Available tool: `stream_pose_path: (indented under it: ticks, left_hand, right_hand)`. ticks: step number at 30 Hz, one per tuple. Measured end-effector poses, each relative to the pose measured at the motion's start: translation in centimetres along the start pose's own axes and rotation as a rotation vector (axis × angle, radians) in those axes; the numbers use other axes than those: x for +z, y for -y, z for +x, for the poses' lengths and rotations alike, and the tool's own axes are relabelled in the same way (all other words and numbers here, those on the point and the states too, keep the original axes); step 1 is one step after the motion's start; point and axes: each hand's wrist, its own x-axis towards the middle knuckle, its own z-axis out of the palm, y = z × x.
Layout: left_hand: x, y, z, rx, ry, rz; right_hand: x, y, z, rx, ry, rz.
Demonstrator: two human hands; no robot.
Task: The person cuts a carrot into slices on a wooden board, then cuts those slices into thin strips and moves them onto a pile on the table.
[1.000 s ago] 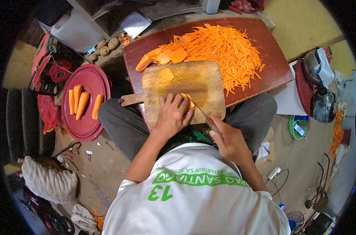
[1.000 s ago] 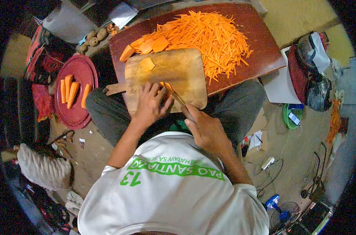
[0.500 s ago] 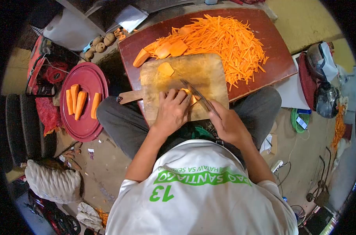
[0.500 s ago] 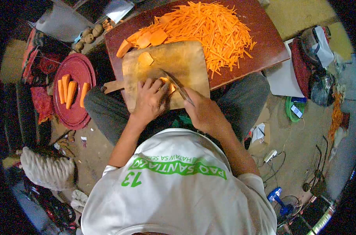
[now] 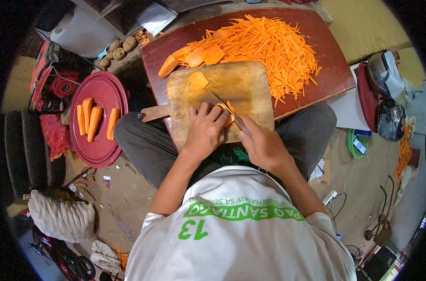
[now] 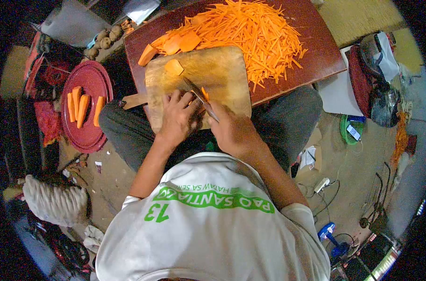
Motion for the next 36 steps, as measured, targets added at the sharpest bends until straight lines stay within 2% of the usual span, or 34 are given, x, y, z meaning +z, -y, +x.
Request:
stream_pose_path:
  ticks: [2, 8, 11, 14, 17, 20, 23, 26, 29, 32, 35, 36]
  left_hand:
    - [-0.4, -0.2, -0.2, -0.002, 0.011, 0.011]
    - [0.0, -0.2, -0.6, -0.021, 0.016, -0.029]
    - [0.0, -0.1, -0.7, -0.010, 0.013, -0.030]
    - [-0.2, -0.4, -0.9, -0.015, 0.036, -0.016]
    - [-0.2, -0.2, -0.9, -0.016, 0.022, -0.029]
    - [-0.5, -0.4, -1.0, -0.029, 0.010, -0.056]
    - [-0.4, -0.2, -1.0, -0.015, 0.004, -0.056]
    - [-0.1, -0.4, -1.1, -0.012, -0.001, -0.035]
    - [-0.4, -0.3, -1.1, 0.006, -0.010, -0.021]
    - [-0.6, -0.4, -1.1, 0.005, -0.025, -0.050]
    - [-0.6, -0.3, -1.1, 0.006, -0.016, -0.047]
    - [-0.6, -0.4, -1.1, 0.010, -0.011, -0.041]
  right_hand:
    - [0.4, -0.2, 0.5, -0.075, -0.059, 0.014]
    - [-1.3, 0.8, -3.6, 0.110, 0.022, 0.034]
    - [0.2, 0.8, -0.4, 0.079, 0.018, -0.032]
    - [1.1, -0.9, 1.4, -0.080, -0.062, 0.023]
    - [-1.5, 0.7, -0.9, 0.043, 0.040, 0.037]
    - [-1.1, 1.2, -3.7, 0.132, -0.005, 0.034]
    - [1.2, 1.1, -1.4, 0.081, -0.068, 0.019]
    - [2.2, -1.1, 1.3, -0.128, -0.132, -0.019]
    - [0.0, 0.1, 0.2, -0.124, -0.044, -0.052]
    - [-1.0, 1.8, -3.1, 0.038, -0.007, 0.011]
    - [0.8, 0.9, -2.3, 0.037, -0.024, -0.056]
    - [1.5, 0.2, -1.2, -0.024, -0.043, -0.066]
